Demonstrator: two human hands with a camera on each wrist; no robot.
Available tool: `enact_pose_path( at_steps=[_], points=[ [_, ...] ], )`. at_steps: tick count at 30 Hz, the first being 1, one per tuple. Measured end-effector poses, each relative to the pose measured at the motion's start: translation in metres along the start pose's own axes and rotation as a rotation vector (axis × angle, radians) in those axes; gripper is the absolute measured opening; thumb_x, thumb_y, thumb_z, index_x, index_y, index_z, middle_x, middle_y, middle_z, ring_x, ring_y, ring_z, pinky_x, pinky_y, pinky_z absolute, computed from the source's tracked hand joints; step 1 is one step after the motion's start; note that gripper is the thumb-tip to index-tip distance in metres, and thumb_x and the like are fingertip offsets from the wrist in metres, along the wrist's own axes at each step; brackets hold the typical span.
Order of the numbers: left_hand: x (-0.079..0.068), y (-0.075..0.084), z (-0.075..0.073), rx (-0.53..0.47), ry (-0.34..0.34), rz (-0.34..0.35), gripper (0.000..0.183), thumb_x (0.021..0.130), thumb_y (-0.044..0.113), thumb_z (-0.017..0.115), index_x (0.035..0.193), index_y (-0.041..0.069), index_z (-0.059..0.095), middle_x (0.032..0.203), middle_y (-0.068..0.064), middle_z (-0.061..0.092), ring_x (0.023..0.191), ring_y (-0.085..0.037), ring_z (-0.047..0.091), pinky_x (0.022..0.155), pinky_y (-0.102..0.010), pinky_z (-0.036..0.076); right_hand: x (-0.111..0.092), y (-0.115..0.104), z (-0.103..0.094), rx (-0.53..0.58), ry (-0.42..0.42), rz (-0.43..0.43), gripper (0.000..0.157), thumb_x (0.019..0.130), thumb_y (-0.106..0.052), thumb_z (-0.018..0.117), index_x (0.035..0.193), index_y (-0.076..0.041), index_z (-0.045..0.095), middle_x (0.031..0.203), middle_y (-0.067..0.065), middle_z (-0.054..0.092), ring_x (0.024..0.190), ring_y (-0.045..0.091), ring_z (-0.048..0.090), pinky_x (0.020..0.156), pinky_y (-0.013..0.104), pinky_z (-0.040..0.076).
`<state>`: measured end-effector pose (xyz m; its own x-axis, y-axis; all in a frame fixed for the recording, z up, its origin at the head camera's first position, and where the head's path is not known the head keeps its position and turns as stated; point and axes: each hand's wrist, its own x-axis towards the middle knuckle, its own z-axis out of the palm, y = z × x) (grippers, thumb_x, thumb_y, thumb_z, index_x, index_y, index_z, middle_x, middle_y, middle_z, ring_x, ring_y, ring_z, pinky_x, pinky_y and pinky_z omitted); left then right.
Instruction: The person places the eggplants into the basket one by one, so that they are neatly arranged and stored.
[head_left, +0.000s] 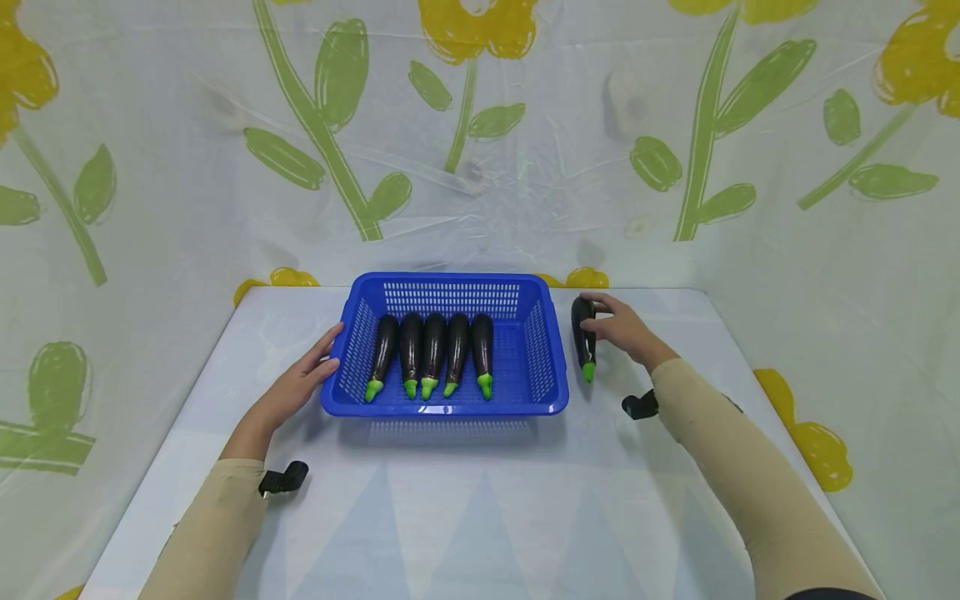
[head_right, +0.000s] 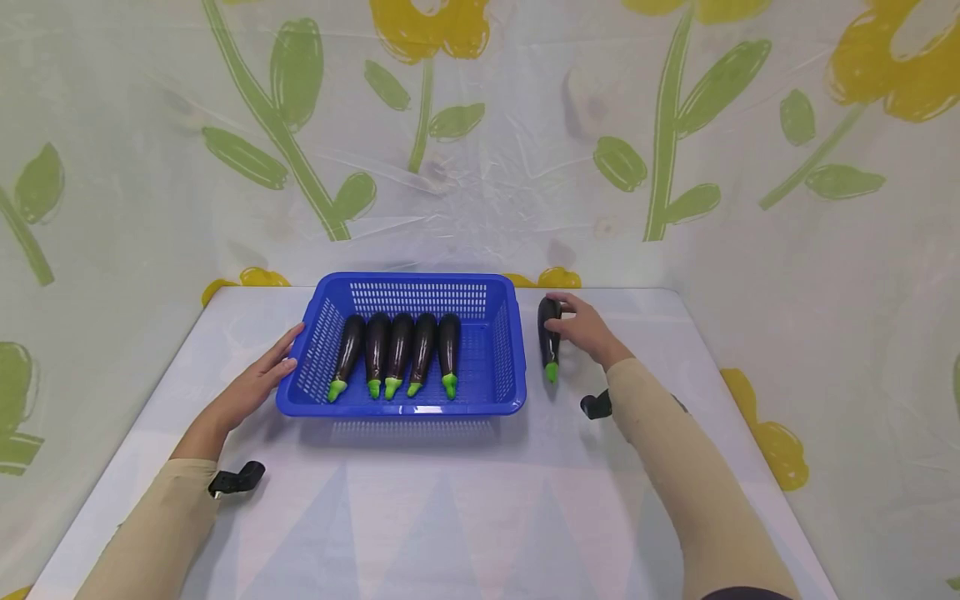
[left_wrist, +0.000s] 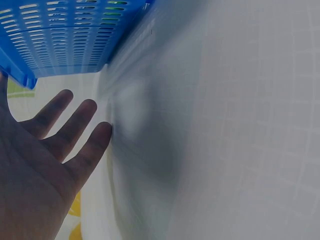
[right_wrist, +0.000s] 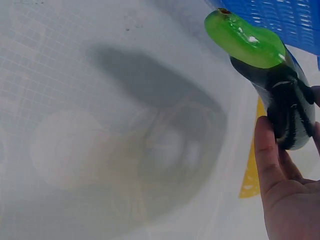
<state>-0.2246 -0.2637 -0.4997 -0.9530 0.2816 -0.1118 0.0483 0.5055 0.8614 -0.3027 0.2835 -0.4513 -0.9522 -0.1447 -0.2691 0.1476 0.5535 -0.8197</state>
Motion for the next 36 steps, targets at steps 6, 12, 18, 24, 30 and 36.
enact_pose_path(
  at_steps=[6, 12, 18, 24, 30, 36],
  points=[
    [0.0, 0.0, 0.0, -0.005, 0.0, 0.004, 0.066, 0.109, 0.04, 0.042, 0.164, 0.039, 0.004, 0.165, -0.03, 0.014, 0.146, -0.059, 0.019, 0.107, -0.081, 0.019, -0.002, -0.008, -0.003, -0.001, 0.008, -0.025, 0.063, 0.102, -0.021, 0.058, 0.16, -0.017, 0.034, 0.163, 0.025, 0.024, 0.135, 0.045, 0.047, 0.114, 0.057, 0.038],
    [0.0, -0.002, 0.0, 0.001, 0.002, -0.008, 0.066, 0.109, 0.04, 0.041, 0.164, 0.039, 0.004, 0.165, -0.029, 0.013, 0.147, -0.058, 0.018, 0.108, -0.081, 0.02, -0.001, -0.013, -0.003, 0.048, 0.001, -0.065, 0.062, 0.101, -0.02, 0.06, 0.159, -0.017, 0.036, 0.163, 0.025, 0.024, 0.138, 0.045, 0.044, 0.115, 0.056, 0.038],
    [0.0, -0.003, 0.0, 0.007, 0.004, -0.018, 0.066, 0.109, 0.041, 0.041, 0.163, 0.041, 0.003, 0.166, -0.028, 0.01, 0.147, -0.058, 0.017, 0.108, -0.081, 0.02, -0.002, -0.019, -0.001, 0.063, -0.006, -0.094, 0.061, 0.101, -0.018, 0.06, 0.158, -0.016, 0.037, 0.162, 0.025, 0.026, 0.138, 0.044, 0.043, 0.114, 0.056, 0.038],
    [0.0, -0.005, 0.0, 0.012, 0.002, -0.019, 0.065, 0.11, 0.041, 0.039, 0.164, 0.04, 0.002, 0.166, -0.028, 0.01, 0.147, -0.058, 0.017, 0.108, -0.08, 0.02, -0.003, -0.027, -0.001, 0.091, -0.007, -0.119, 0.061, 0.101, -0.017, 0.06, 0.158, -0.017, 0.038, 0.161, 0.025, 0.029, 0.135, 0.044, 0.046, 0.114, 0.057, 0.037],
    [0.0, -0.006, 0.0, 0.007, 0.003, -0.009, 0.065, 0.11, 0.039, 0.039, 0.164, 0.038, 0.003, 0.166, -0.029, 0.011, 0.146, -0.059, 0.017, 0.108, -0.08, 0.02, -0.003, -0.034, -0.001, 0.11, -0.015, -0.157, 0.062, 0.101, -0.016, 0.06, 0.158, -0.016, 0.038, 0.159, 0.025, 0.032, 0.134, 0.043, 0.048, 0.114, 0.055, 0.039],
    [-0.001, -0.001, 0.001, 0.008, 0.001, -0.002, 0.065, 0.109, 0.042, 0.041, 0.163, 0.041, 0.004, 0.166, -0.029, 0.012, 0.146, -0.059, 0.019, 0.107, -0.081, 0.021, -0.001, -0.039, 0.001, 0.139, -0.027, -0.174, 0.061, 0.1, -0.015, 0.061, 0.158, -0.016, 0.039, 0.16, 0.023, 0.031, 0.137, 0.04, 0.045, 0.114, 0.054, 0.039]
  ],
)
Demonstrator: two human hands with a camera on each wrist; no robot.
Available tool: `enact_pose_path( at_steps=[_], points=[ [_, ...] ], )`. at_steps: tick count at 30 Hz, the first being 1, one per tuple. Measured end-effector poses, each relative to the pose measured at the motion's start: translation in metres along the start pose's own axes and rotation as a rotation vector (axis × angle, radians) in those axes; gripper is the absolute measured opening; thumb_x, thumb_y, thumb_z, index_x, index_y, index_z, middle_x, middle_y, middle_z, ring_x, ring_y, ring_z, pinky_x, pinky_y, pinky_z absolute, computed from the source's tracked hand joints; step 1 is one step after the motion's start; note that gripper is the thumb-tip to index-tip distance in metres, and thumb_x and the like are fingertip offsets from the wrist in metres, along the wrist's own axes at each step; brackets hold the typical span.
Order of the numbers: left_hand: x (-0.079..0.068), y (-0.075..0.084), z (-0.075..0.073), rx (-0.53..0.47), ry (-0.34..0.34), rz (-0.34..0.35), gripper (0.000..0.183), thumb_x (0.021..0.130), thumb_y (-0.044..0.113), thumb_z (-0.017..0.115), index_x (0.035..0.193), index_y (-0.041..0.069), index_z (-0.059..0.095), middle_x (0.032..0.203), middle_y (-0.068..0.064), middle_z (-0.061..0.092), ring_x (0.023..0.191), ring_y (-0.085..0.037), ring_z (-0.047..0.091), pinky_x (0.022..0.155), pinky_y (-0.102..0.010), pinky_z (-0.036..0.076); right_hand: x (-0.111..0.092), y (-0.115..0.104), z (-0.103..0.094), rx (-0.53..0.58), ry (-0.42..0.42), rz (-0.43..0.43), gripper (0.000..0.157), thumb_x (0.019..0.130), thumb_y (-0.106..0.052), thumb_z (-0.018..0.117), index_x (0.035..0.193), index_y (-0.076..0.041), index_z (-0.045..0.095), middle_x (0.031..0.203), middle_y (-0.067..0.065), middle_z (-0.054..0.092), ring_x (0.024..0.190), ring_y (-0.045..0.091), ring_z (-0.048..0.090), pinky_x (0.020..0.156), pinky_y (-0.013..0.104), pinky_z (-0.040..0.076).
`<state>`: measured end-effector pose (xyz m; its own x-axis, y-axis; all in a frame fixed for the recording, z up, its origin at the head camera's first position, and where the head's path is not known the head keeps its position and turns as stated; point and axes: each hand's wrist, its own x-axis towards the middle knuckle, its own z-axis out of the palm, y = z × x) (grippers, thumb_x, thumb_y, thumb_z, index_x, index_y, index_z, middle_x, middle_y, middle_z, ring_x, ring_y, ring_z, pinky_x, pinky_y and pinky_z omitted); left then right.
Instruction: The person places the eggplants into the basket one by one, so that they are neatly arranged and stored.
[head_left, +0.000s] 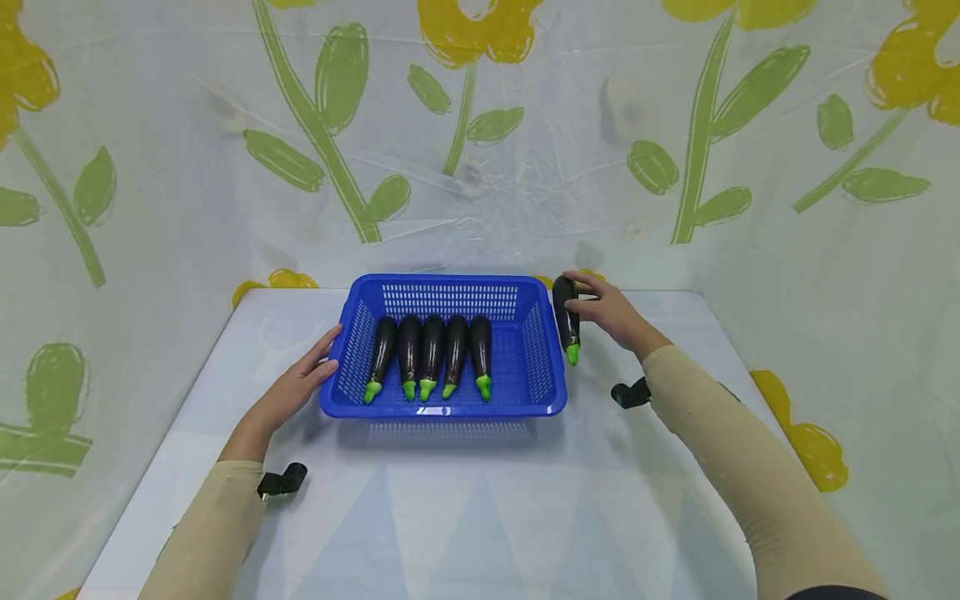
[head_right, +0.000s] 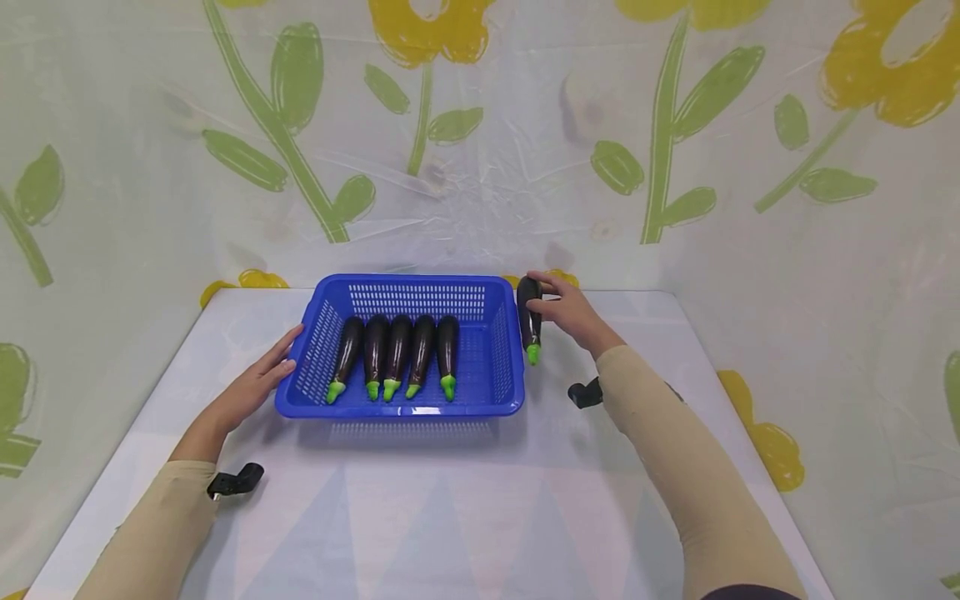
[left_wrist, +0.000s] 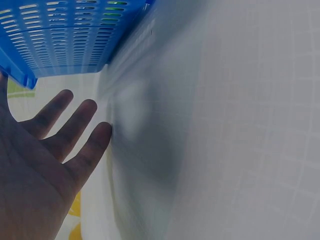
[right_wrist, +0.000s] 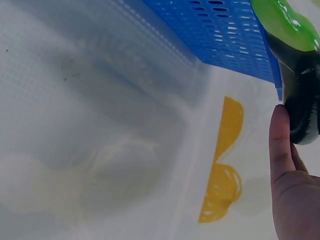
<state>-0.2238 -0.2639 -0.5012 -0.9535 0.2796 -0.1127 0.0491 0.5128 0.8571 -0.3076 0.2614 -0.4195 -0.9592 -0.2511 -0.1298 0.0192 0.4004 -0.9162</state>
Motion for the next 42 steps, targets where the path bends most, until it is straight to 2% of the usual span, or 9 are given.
enact_pose_path(
  at_steps=[7, 18, 25, 28, 35, 42],
  points=[
    [-0.001, 0.001, 0.001, -0.006, 0.004, -0.001, 0.066, 0.109, 0.043, 0.042, 0.164, 0.041, 0.006, 0.166, -0.028, 0.013, 0.147, -0.057, 0.019, 0.108, -0.08, 0.02, 0.003, -0.01, 0.009, 0.027, -0.034, -0.036, 0.063, 0.1, -0.017, 0.063, 0.158, -0.016, 0.038, 0.161, 0.02, 0.03, 0.142, 0.037, 0.04, 0.114, 0.053, 0.039],
    [-0.001, 0.001, 0.001, -0.024, -0.004, 0.008, 0.066, 0.11, 0.04, 0.041, 0.164, 0.04, 0.004, 0.166, -0.029, 0.012, 0.146, -0.058, 0.019, 0.108, -0.08, 0.02, 0.009, -0.025, 0.034, 0.053, -0.076, -0.037, 0.062, 0.101, -0.02, 0.064, 0.158, -0.019, 0.039, 0.16, 0.019, 0.033, 0.138, 0.038, 0.046, 0.113, 0.052, 0.041],
    [-0.001, -0.002, 0.001, -0.004, 0.007, 0.001, 0.064, 0.109, 0.045, 0.04, 0.163, 0.042, 0.006, 0.166, -0.028, 0.012, 0.147, -0.057, 0.018, 0.109, -0.079, 0.019, 0.014, -0.03, 0.049, 0.056, -0.105, -0.037, 0.059, 0.101, -0.017, 0.064, 0.156, -0.016, 0.042, 0.155, 0.022, 0.038, 0.134, 0.04, 0.047, 0.111, 0.054, 0.043],
    [0.0, -0.003, 0.001, -0.006, 0.007, 0.004, 0.064, 0.109, 0.046, 0.04, 0.163, 0.044, 0.006, 0.166, -0.028, 0.012, 0.147, -0.057, 0.018, 0.109, -0.08, 0.019, 0.016, -0.034, 0.056, 0.014, -0.097, -0.023, 0.059, 0.099, -0.019, 0.066, 0.154, -0.018, 0.044, 0.152, 0.021, 0.041, 0.131, 0.039, 0.049, 0.109, 0.052, 0.046],
    [-0.001, -0.001, 0.001, -0.008, 0.006, 0.003, 0.064, 0.109, 0.044, 0.04, 0.163, 0.043, 0.005, 0.166, -0.028, 0.013, 0.147, -0.057, 0.018, 0.109, -0.08, 0.019, 0.021, -0.04, 0.072, -0.068, -0.067, -0.029, 0.059, 0.097, -0.013, 0.069, 0.152, -0.013, 0.047, 0.145, 0.023, 0.048, 0.118, 0.037, 0.06, 0.101, 0.047, 0.053],
    [-0.001, -0.001, 0.0, -0.009, 0.008, -0.013, 0.065, 0.11, 0.041, 0.04, 0.163, 0.04, 0.004, 0.166, -0.027, 0.011, 0.147, -0.057, 0.02, 0.109, -0.08, 0.019, 0.021, -0.043, 0.082, -0.205, -0.058, 0.03, 0.061, 0.097, -0.022, 0.069, 0.153, -0.02, 0.046, 0.149, 0.021, 0.045, 0.111, 0.034, 0.062, 0.102, 0.049, 0.051]
  ],
)
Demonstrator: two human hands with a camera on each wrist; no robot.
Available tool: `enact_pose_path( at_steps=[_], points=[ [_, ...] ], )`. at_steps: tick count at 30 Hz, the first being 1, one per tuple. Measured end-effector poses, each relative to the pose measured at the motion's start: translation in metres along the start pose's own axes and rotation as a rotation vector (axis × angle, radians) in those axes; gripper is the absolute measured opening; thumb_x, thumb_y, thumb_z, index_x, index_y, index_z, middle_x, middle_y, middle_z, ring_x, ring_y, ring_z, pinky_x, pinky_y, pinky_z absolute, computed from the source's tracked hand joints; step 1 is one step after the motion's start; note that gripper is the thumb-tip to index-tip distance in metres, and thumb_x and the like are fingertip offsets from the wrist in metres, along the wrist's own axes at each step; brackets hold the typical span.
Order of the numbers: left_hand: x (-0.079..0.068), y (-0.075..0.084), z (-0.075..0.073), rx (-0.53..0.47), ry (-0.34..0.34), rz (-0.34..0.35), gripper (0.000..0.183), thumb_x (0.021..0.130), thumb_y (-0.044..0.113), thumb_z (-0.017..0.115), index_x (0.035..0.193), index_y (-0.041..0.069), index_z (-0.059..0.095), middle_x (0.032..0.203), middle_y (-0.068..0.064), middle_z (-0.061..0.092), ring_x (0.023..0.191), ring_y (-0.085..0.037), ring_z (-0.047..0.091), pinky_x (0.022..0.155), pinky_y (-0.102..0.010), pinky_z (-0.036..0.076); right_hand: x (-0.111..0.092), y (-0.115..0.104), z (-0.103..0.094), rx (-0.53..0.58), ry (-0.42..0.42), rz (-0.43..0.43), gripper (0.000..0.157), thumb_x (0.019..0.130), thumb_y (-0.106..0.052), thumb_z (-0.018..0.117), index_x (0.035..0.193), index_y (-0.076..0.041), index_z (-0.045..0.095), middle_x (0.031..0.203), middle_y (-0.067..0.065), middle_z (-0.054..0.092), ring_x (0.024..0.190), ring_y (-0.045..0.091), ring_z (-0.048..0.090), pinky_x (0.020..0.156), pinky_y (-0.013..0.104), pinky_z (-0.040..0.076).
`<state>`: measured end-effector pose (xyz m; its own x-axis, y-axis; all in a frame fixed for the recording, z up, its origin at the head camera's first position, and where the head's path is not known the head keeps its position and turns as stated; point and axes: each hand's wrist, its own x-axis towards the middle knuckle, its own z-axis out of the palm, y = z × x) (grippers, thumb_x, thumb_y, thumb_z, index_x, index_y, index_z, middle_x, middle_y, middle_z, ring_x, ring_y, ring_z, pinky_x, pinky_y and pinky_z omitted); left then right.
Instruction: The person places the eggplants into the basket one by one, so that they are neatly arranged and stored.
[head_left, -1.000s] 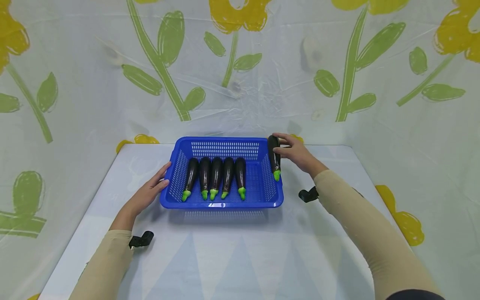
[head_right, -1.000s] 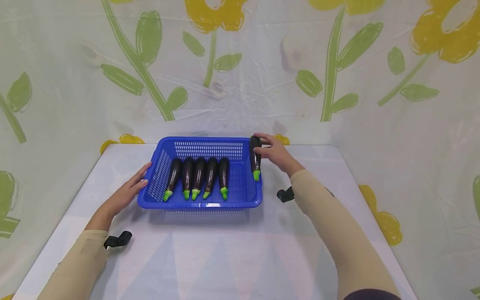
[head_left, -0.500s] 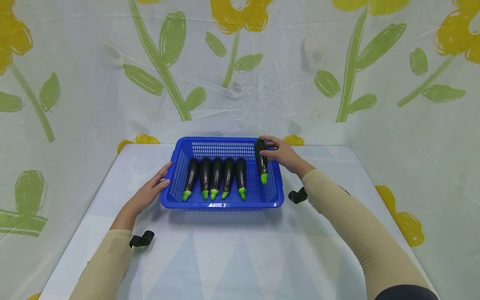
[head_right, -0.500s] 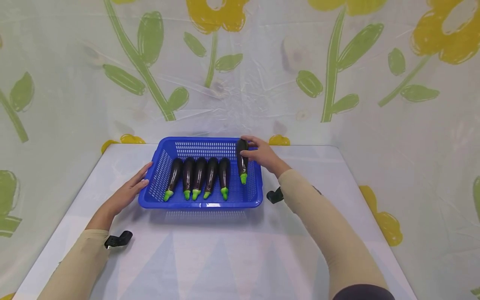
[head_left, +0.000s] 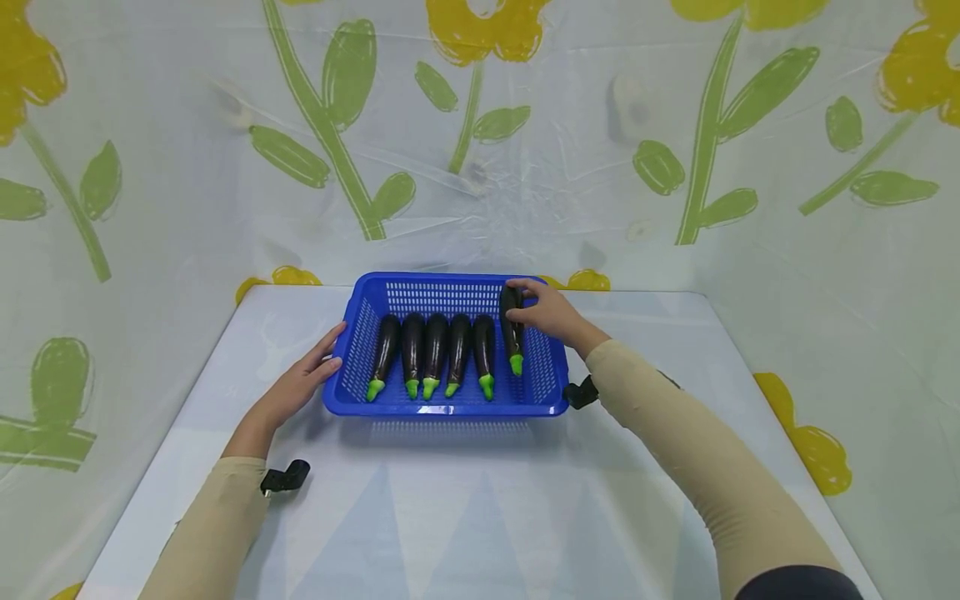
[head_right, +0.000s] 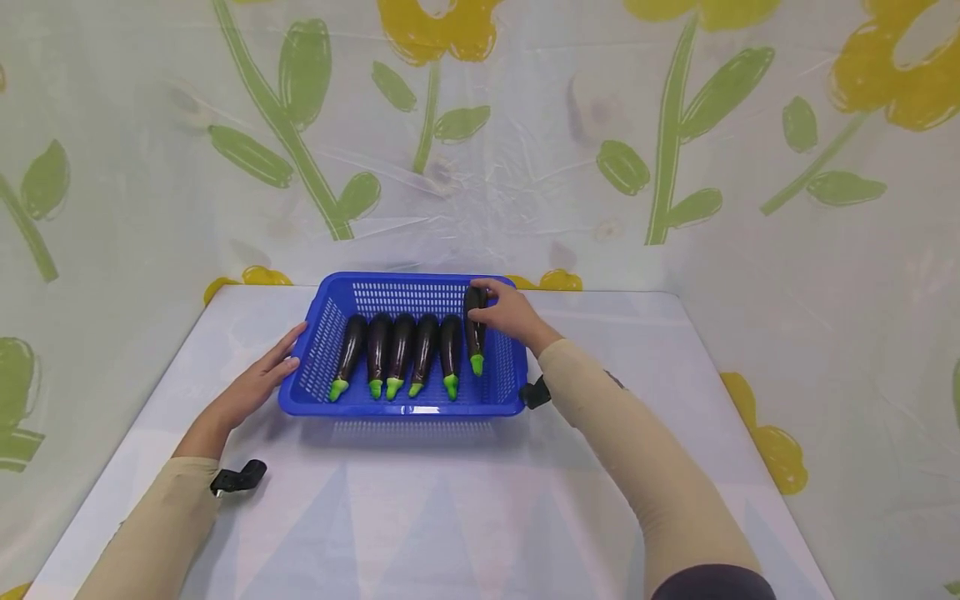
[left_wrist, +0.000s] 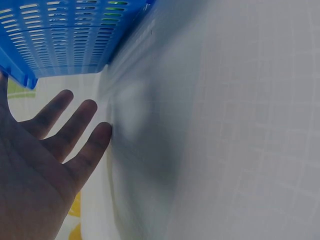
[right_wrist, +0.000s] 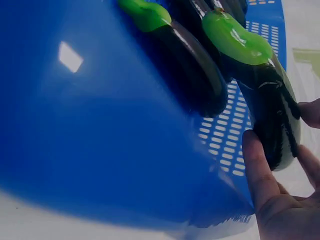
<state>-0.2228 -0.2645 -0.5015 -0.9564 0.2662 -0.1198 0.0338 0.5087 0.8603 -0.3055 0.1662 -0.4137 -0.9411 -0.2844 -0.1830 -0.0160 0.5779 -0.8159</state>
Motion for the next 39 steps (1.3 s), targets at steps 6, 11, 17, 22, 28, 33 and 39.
enact_pose_path(
  at_steps=[6, 11, 17, 22, 28, 33, 39],
  points=[
    [0.0, 0.001, 0.0, 0.002, 0.001, 0.002, 0.065, 0.109, 0.042, 0.041, 0.163, 0.041, 0.004, 0.166, -0.027, 0.012, 0.147, -0.057, 0.02, 0.109, -0.079, 0.019, 0.0, -0.006, 0.005, 0.0, -0.012, 0.033, 0.06, 0.097, -0.019, 0.069, 0.153, -0.018, 0.046, 0.153, 0.022, 0.042, 0.114, 0.036, 0.062, 0.101, 0.047, 0.054],
    [-0.001, 0.004, 0.0, -0.002, 0.001, 0.012, 0.065, 0.109, 0.041, 0.041, 0.163, 0.041, 0.005, 0.166, -0.027, 0.012, 0.147, -0.057, 0.018, 0.108, -0.08, 0.019, 0.004, -0.007, 0.009, -0.031, -0.03, 0.058, 0.061, 0.098, -0.018, 0.069, 0.154, -0.017, 0.045, 0.152, 0.022, 0.042, 0.113, 0.036, 0.065, 0.1, 0.047, 0.054],
    [-0.002, 0.003, 0.0, -0.006, 0.0, 0.017, 0.065, 0.109, 0.041, 0.041, 0.164, 0.04, 0.005, 0.166, -0.028, 0.013, 0.147, -0.057, 0.018, 0.109, -0.08, 0.019, 0.009, -0.007, 0.013, -0.066, -0.061, 0.081, 0.064, 0.097, -0.017, 0.07, 0.155, -0.018, 0.044, 0.15, 0.022, 0.044, 0.108, 0.035, 0.066, 0.099, 0.047, 0.054],
    [-0.003, 0.004, 0.001, -0.023, -0.004, 0.016, 0.065, 0.109, 0.041, 0.042, 0.164, 0.041, 0.006, 0.167, -0.025, 0.012, 0.148, -0.055, 0.02, 0.11, -0.078, 0.019, 0.012, -0.006, 0.018, -0.107, -0.074, 0.081, 0.062, 0.096, -0.016, 0.07, 0.153, -0.016, 0.045, 0.144, 0.022, 0.05, 0.103, 0.033, 0.066, 0.096, 0.045, 0.056],
    [-0.002, 0.004, 0.002, -0.027, -0.007, 0.021, 0.065, 0.109, 0.041, 0.042, 0.163, 0.041, 0.006, 0.168, -0.022, 0.012, 0.148, -0.055, 0.021, 0.111, -0.078, 0.02, 0.016, -0.005, 0.026, -0.18, -0.052, 0.092, 0.062, 0.094, -0.015, 0.071, 0.151, -0.013, 0.048, 0.142, 0.021, 0.054, 0.11, 0.032, 0.064, 0.099, 0.046, 0.054],
    [-0.001, 0.003, 0.002, -0.029, -0.006, 0.029, 0.065, 0.11, 0.039, 0.042, 0.164, 0.04, 0.006, 0.167, -0.024, 0.013, 0.147, -0.055, 0.022, 0.11, -0.078, 0.021, 0.018, -0.006, 0.03, -0.236, -0.024, 0.119, 0.062, 0.093, -0.015, 0.072, 0.151, -0.011, 0.049, 0.149, 0.02, 0.05, 0.123, 0.034, 0.059, 0.105, 0.048, 0.05],
    [-0.001, 0.002, 0.001, -0.035, -0.001, 0.03, 0.065, 0.109, 0.039, 0.042, 0.164, 0.04, 0.007, 0.167, -0.023, 0.014, 0.147, -0.055, 0.024, 0.11, -0.077, 0.021, 0.019, -0.009, 0.032, -0.269, -0.014, 0.156, 0.06, 0.091, -0.012, 0.073, 0.147, -0.011, 0.052, 0.148, 0.02, 0.051, 0.122, 0.035, 0.056, 0.106, 0.048, 0.049]
  ],
)
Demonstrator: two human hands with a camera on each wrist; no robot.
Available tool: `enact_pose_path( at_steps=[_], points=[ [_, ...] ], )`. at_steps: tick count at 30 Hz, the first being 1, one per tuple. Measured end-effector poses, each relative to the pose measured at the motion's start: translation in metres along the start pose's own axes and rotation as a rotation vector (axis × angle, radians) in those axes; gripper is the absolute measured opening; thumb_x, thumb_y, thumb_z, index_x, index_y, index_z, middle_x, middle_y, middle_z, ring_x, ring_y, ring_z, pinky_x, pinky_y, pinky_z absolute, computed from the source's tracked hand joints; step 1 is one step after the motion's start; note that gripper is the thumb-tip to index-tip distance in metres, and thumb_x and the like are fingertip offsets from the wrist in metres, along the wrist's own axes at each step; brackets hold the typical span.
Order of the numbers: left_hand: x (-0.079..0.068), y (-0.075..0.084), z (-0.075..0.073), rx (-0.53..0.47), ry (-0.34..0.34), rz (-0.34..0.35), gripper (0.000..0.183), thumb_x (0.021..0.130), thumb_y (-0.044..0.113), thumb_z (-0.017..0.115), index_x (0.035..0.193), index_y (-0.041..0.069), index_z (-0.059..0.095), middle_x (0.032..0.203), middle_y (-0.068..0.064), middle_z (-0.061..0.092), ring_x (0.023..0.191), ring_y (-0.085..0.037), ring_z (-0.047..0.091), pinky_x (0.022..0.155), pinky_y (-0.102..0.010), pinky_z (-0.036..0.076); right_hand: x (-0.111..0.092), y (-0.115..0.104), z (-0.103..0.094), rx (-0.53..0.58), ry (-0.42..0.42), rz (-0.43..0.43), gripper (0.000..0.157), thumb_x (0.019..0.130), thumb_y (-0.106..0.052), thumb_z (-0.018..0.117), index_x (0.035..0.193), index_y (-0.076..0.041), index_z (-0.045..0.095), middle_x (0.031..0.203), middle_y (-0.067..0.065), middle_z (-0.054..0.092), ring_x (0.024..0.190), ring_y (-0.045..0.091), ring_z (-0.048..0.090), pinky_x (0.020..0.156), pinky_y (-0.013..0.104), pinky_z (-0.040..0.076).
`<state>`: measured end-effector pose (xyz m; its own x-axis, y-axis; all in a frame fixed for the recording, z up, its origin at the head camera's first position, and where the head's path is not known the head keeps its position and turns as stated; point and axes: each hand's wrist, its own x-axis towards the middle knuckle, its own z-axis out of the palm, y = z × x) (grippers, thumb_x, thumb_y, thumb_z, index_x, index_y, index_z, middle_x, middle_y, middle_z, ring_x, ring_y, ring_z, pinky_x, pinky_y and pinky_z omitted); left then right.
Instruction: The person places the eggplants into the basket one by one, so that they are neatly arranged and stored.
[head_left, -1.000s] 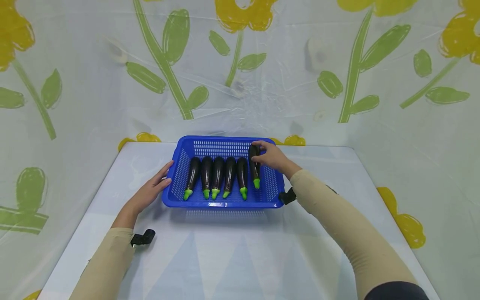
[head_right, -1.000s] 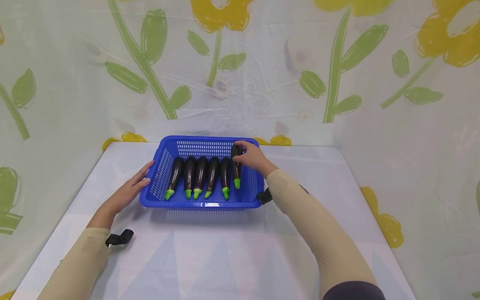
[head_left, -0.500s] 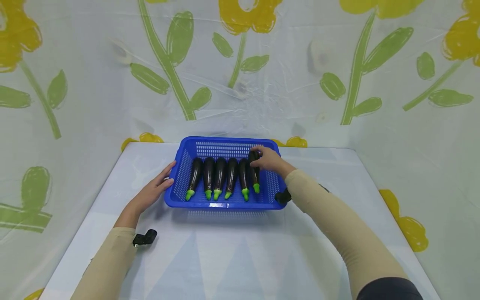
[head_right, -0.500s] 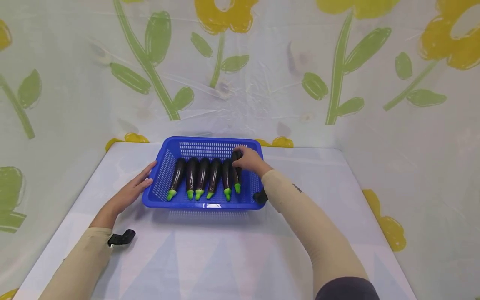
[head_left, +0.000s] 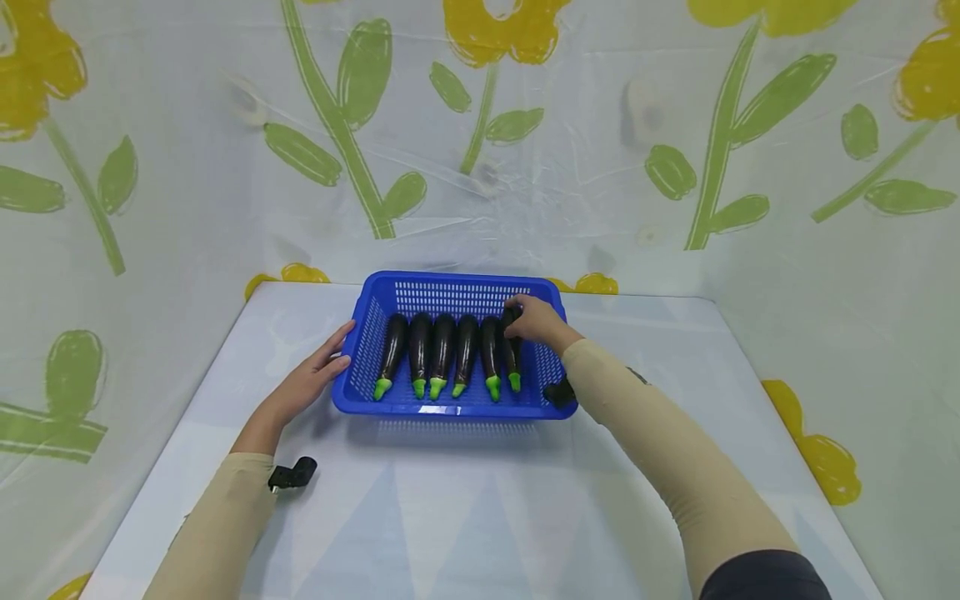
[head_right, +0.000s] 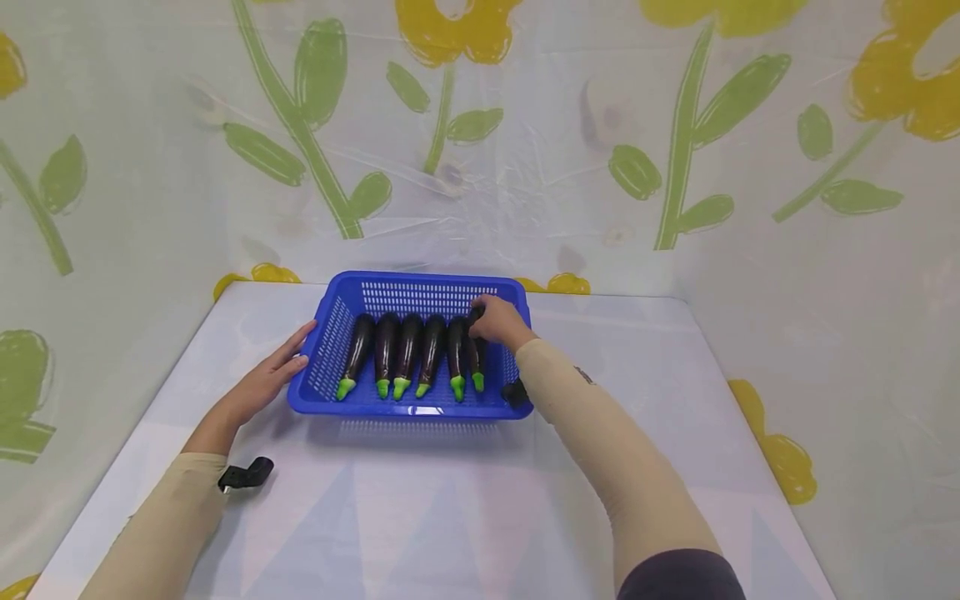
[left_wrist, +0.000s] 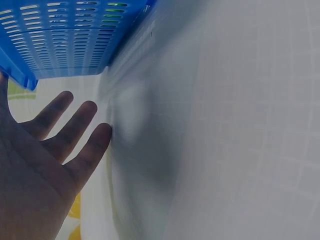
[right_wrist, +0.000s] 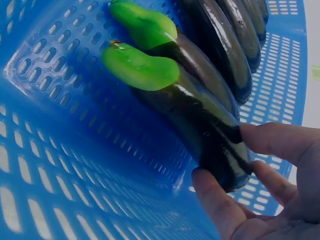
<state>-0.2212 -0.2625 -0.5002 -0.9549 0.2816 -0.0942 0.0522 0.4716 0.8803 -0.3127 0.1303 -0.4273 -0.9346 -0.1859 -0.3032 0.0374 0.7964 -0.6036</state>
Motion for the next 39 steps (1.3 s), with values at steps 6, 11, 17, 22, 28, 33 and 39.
enact_pose_path(
  at_steps=[6, 11, 17, 22, 28, 33, 39],
  points=[
    [0.001, 0.001, 0.0, 0.001, 0.0, 0.003, 0.065, 0.109, 0.04, 0.043, 0.163, 0.041, 0.007, 0.167, -0.023, 0.014, 0.147, -0.054, 0.023, 0.11, -0.078, 0.021, 0.004, 0.0, 0.001, -0.011, -0.021, 0.054, 0.059, 0.092, -0.009, 0.072, 0.148, -0.01, 0.051, 0.15, 0.019, 0.049, 0.128, 0.035, 0.052, 0.112, 0.052, 0.042],
    [0.0, 0.003, 0.001, -0.004, -0.003, 0.005, 0.065, 0.109, 0.039, 0.043, 0.163, 0.041, 0.007, 0.167, -0.024, 0.015, 0.147, -0.055, 0.024, 0.11, -0.078, 0.021, 0.005, 0.001, 0.004, -0.032, -0.04, 0.078, 0.062, 0.092, -0.008, 0.072, 0.149, -0.007, 0.048, 0.147, 0.02, 0.051, 0.129, 0.036, 0.053, 0.113, 0.052, 0.041],
    [0.001, 0.003, 0.003, -0.01, -0.005, 0.002, 0.065, 0.109, 0.04, 0.043, 0.163, 0.041, 0.008, 0.168, -0.021, 0.015, 0.147, -0.054, 0.023, 0.11, -0.077, 0.022, 0.007, 0.009, 0.01, -0.026, -0.074, 0.105, 0.063, 0.093, -0.007, 0.069, 0.151, -0.008, 0.046, 0.148, 0.021, 0.05, 0.128, 0.036, 0.054, 0.112, 0.053, 0.042],
    [0.002, 0.003, 0.002, 0.011, 0.002, -0.011, 0.065, 0.109, 0.041, 0.043, 0.163, 0.041, 0.008, 0.168, -0.022, 0.015, 0.148, -0.054, 0.022, 0.111, -0.077, 0.022, 0.006, 0.011, 0.011, -0.017, -0.076, 0.097, 0.062, 0.095, -0.005, 0.067, 0.152, -0.008, 0.045, 0.149, 0.02, 0.05, 0.124, 0.035, 0.056, 0.109, 0.052, 0.046],
    [0.003, 0.002, 0.001, 0.02, 0.003, -0.015, 0.065, 0.109, 0.04, 0.042, 0.164, 0.04, 0.007, 0.168, -0.023, 0.014, 0.148, -0.054, 0.022, 0.111, -0.077, 0.022, 0.002, 0.008, 0.009, -0.022, -0.045, 0.054, 0.057, 0.093, -0.004, 0.067, 0.148, -0.008, 0.052, 0.148, 0.02, 0.051, 0.121, 0.034, 0.055, 0.11, 0.051, 0.044],
    [0.001, 0.003, 0.001, 0.01, 0.0, -0.009, 0.065, 0.109, 0.04, 0.043, 0.164, 0.04, 0.007, 0.168, -0.022, 0.014, 0.147, -0.054, 0.023, 0.111, -0.077, 0.022, 0.0, 0.005, 0.006, 0.003, -0.011, 0.029, 0.051, 0.091, -0.002, 0.067, 0.141, -0.01, 0.06, 0.145, 0.018, 0.054, 0.116, 0.033, 0.055, 0.106, 0.048, 0.046],
    [-0.002, 0.003, 0.0, 0.009, 0.0, -0.008, 0.065, 0.109, 0.04, 0.043, 0.164, 0.039, 0.007, 0.167, -0.024, 0.014, 0.147, -0.055, 0.023, 0.11, -0.077, 0.023, -0.001, 0.002, 0.005, 0.024, 0.03, -0.015, 0.044, 0.091, -0.001, 0.066, 0.133, -0.011, 0.064, 0.136, 0.016, 0.058, 0.102, 0.03, 0.057, 0.084, 0.037, 0.05]
  ],
)
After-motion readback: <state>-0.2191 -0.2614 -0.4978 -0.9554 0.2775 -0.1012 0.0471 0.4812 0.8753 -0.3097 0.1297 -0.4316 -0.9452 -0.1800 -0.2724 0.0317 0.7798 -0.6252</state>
